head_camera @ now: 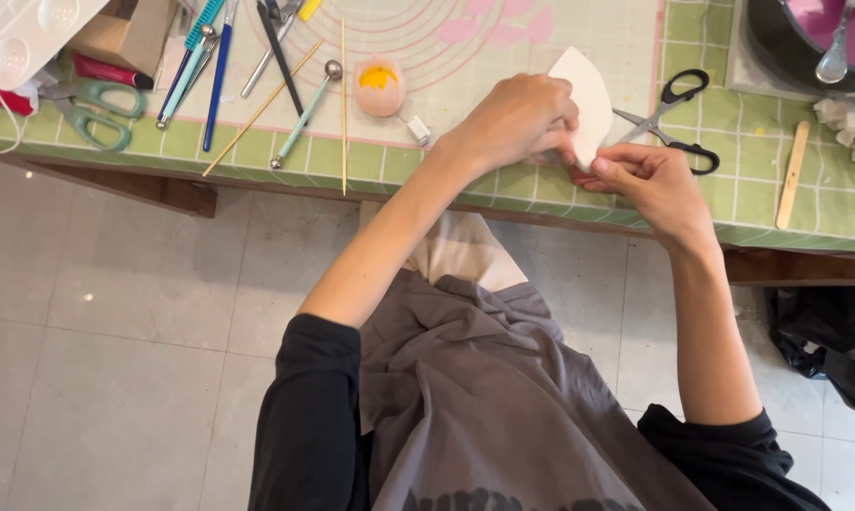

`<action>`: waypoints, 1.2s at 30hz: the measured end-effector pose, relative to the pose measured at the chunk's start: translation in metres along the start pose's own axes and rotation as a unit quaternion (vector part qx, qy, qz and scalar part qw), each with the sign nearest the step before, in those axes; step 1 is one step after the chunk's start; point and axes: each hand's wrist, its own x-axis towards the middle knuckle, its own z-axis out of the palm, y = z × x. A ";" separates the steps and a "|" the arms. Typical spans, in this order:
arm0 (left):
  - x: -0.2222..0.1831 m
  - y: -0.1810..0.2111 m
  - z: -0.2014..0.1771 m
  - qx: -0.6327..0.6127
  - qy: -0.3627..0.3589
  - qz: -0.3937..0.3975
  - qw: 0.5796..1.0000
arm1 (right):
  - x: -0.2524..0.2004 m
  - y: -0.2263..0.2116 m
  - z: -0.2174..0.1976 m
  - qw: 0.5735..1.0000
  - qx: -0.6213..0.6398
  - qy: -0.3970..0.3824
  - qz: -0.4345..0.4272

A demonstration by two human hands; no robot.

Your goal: Use a ball tool to shape wax petals and attach them to a flower base as part of candle making.

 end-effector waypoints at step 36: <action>-0.040 0.051 0.015 0.046 0.192 0.017 0.980 | -0.009 -0.011 0.014 1.000 -0.013 0.018 -0.010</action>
